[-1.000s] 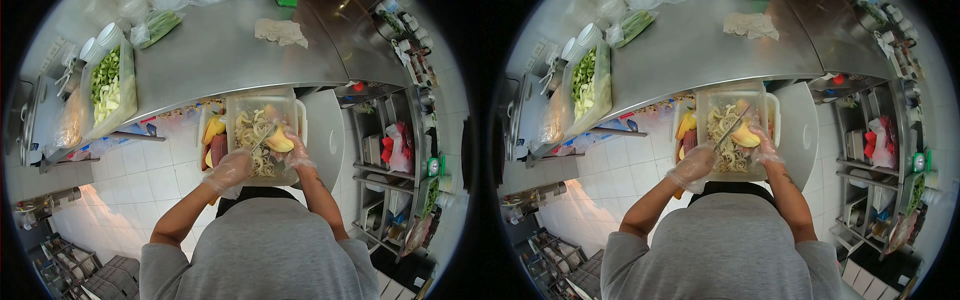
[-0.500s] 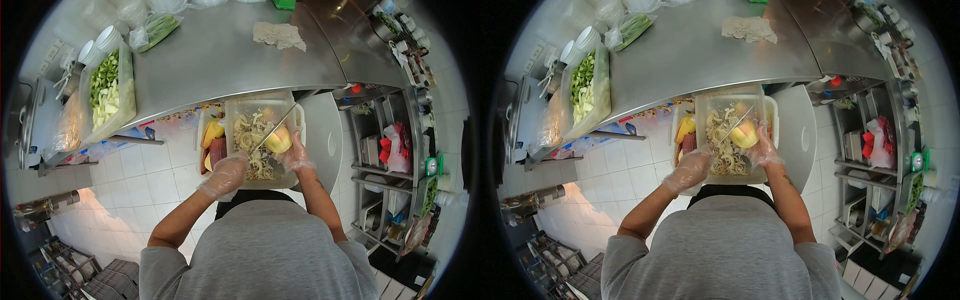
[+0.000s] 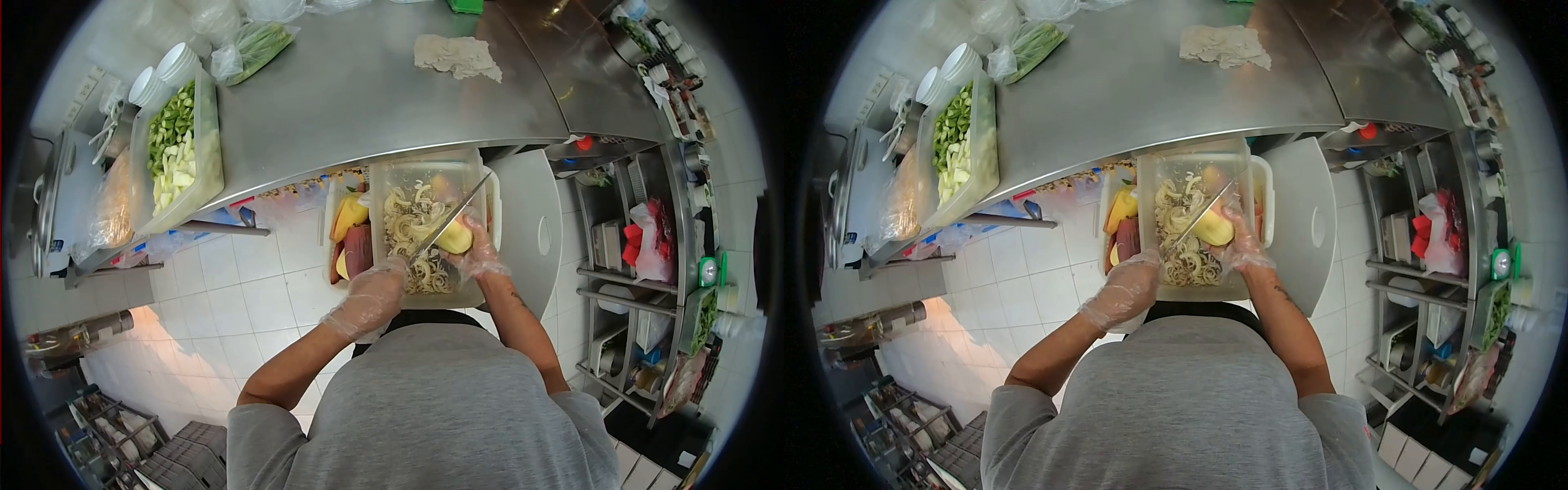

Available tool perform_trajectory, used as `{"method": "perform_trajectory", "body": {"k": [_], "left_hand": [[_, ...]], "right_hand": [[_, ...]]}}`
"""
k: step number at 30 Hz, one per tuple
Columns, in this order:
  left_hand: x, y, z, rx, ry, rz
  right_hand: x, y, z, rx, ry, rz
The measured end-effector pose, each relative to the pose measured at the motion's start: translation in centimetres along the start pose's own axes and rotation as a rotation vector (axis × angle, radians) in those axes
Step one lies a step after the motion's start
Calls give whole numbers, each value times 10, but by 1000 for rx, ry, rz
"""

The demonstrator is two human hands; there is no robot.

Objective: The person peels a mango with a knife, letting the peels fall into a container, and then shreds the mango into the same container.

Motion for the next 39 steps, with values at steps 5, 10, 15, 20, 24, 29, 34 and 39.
{"method": "perform_trajectory", "body": {"k": [5, 10, 15, 20, 24, 29, 34, 39], "left_hand": [[15, -26, 18, 35, 3, 35], [3, -8, 30, -22, 29, -17], [-12, 18, 11, -82, -124, -90], [-7, 9, 7, -79, -92, -18], [-10, 7, 7, -53, -59, 9], [-13, 7, 0, -81, -124, 46], [-11, 13, -4, -73, -73, 34], [-3, -10, -8, -9, -102, 82]], "right_hand": [[-15, 2, 11, 21, -10, -134], [-4, -16, -13, -49, 8, -162], [6, 17, 0, -107, -25, -23], [13, 3, -1, 35, 5, -2], [9, -5, -4, 34, -20, 89], [18, -1, -5, 126, 105, -95], [30, -13, -13, 136, 231, -318], [27, -11, -10, 189, 226, -381]]}}
Point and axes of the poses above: each hand's wrist, its own z-axis towards the middle knuckle, its own y-axis out of the back of the hand, x = y × z, the point moved 10 cm from there along z, towards the middle knuckle, and after that the axes turned 9 degrees about -y, right-handed, at the moved point
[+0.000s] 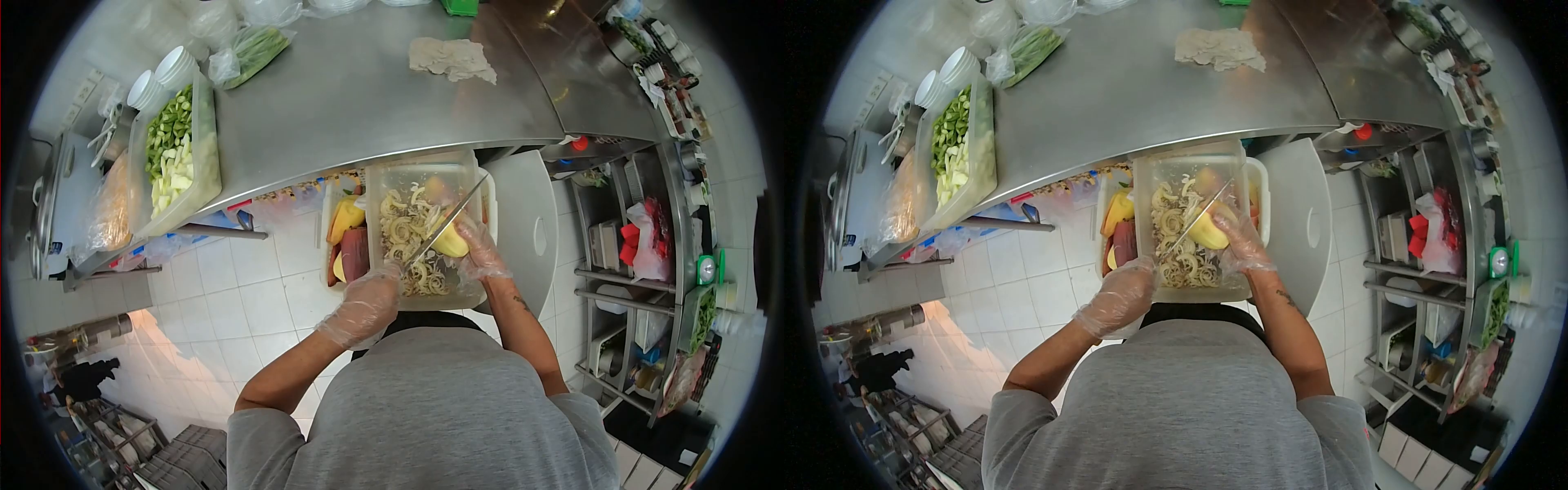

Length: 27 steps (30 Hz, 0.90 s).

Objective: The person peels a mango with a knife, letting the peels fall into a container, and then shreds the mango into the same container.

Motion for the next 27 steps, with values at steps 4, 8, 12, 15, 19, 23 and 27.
{"method": "perform_trajectory", "body": {"k": [4, 8, 12, 15, 19, 23, 27], "left_hand": [[-1, 5, 7, 4, 55, -22], [11, -5, 28, 41, 79, -52], [10, -3, 43, 45, 75, -81], [7, -1, 45, 26, 61, -112], [-13, 24, 34, -102, -133, -256], [0, 18, 19, -57, -6, -364], [-8, 36, 14, -86, 5, -307]], "right_hand": [[7, -6, 3, -21, 104, -79], [11, -16, -2, 16, 75, -67], [-2, -27, -5, 64, 17, -82], [-5, -22, -1, 89, 25, -17], [-10, -19, -7, 148, -48, 170], [-16, -16, -17, 191, -125, 249], [-17, -20, -25, 176, -188, 231]]}}
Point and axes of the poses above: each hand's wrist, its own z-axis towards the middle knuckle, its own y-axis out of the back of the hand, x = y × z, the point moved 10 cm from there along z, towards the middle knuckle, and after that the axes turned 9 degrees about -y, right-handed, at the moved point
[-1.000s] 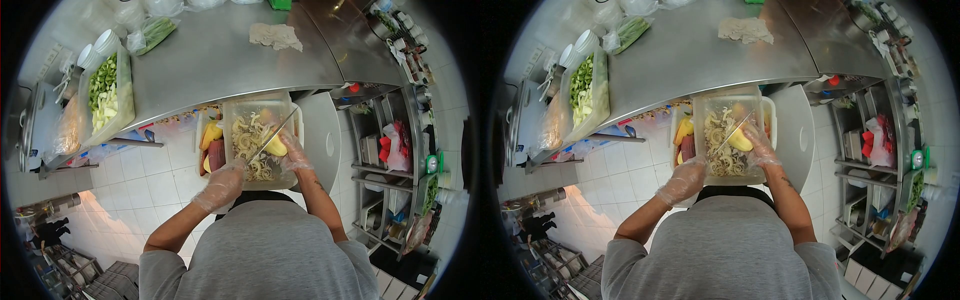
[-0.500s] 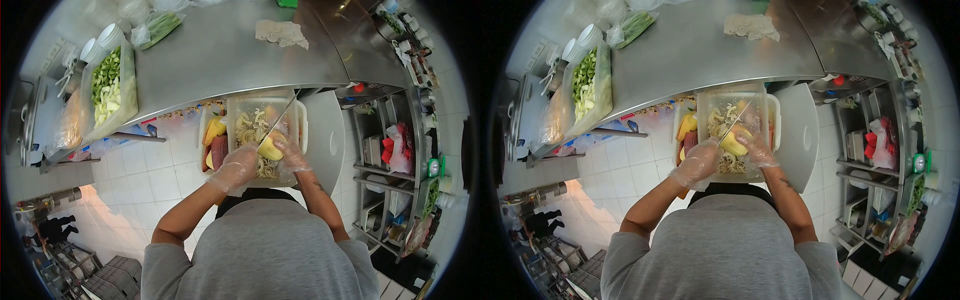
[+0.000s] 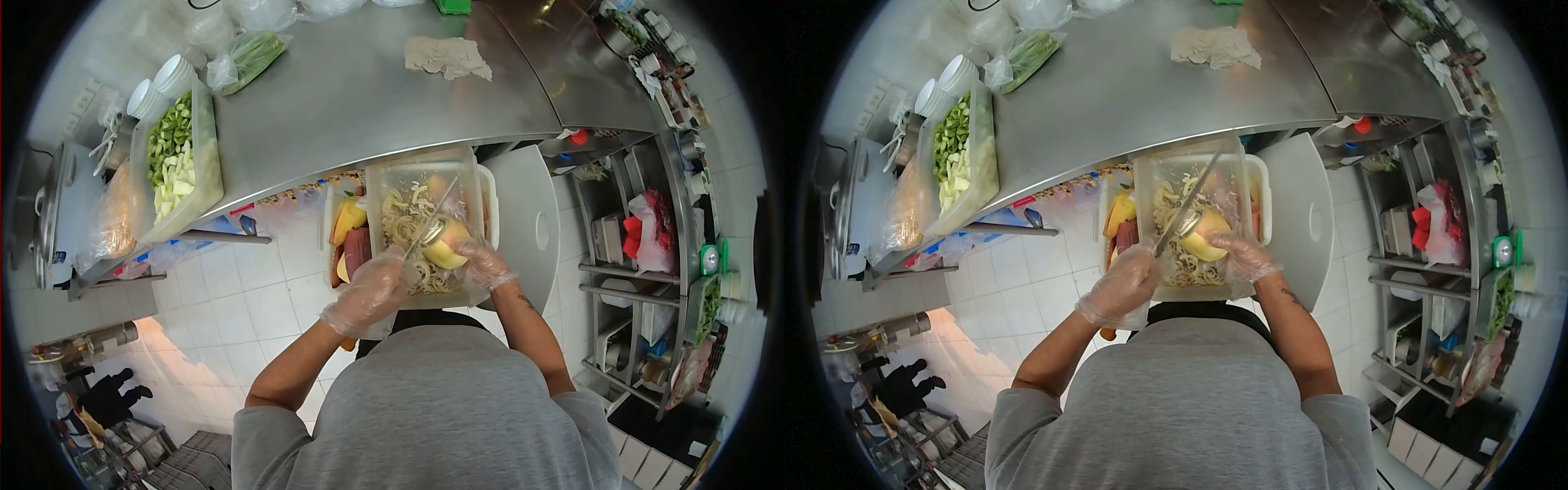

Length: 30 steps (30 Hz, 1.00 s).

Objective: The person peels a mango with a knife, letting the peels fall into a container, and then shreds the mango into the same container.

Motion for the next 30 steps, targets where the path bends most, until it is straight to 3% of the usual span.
{"method": "perform_trajectory", "body": {"k": [4, 9, 18, 21, 27, 30], "left_hand": [[-8, 2, -4, -34, -105, 141], [-11, 1, -12, -3, -12, 178], [-4, -6, -22, 95, 54, 258], [-3, -8, -25, 76, 60, 260], [4, -18, -20, 125, 164, 239], [8, -22, -10, 148, 186, 239]], "right_hand": [[19, -13, 1, -48, 170, -261], [37, -41, -8, -83, 160, -476], [38, -43, -8, -133, 179, -459], [46, -45, -9, -147, 273, -571], [50, -55, -17, -221, 251, -721], [51, -49, -16, -226, 365, -803]]}}
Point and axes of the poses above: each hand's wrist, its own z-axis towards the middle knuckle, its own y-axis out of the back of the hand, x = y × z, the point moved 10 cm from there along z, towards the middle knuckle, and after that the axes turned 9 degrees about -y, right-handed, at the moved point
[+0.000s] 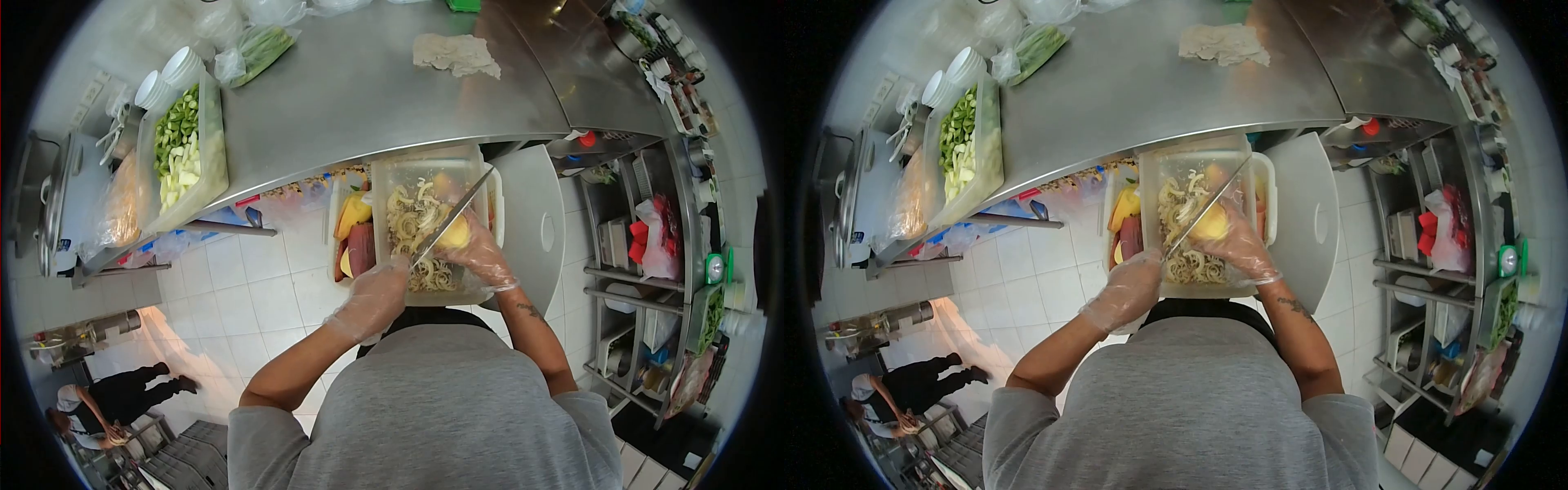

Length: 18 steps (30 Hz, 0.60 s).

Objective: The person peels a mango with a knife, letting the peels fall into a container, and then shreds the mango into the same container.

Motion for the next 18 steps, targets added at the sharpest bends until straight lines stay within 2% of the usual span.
{"method": "perform_trajectory", "body": {"k": [3, 4, 6, 9, 12, 15, 18], "left_hand": [[0, -3, 15, 22, 18, 13], [1, -6, 18, 34, 27, 20], [2, -5, 33, -94, -30, 44], [-2, 0, 40, -169, -112, 42], [-6, 2, 38, -103, -113, 79], [-10, 7, 37, -124, -95, 59], [-12, 6, 32, -128, -159, -33]], "right_hand": [[-4, 7, 4, -29, 11, -56], [-10, -1, 5, 32, -24, -24], [-23, -13, 5, 148, -95, 38], [-16, -8, 2, 68, 30, 45], [0, -7, -11, 147, -68, 444], [-47, -13, -10, 213, -364, 1107], [-63, -12, -12, 254, -406, 939]]}}
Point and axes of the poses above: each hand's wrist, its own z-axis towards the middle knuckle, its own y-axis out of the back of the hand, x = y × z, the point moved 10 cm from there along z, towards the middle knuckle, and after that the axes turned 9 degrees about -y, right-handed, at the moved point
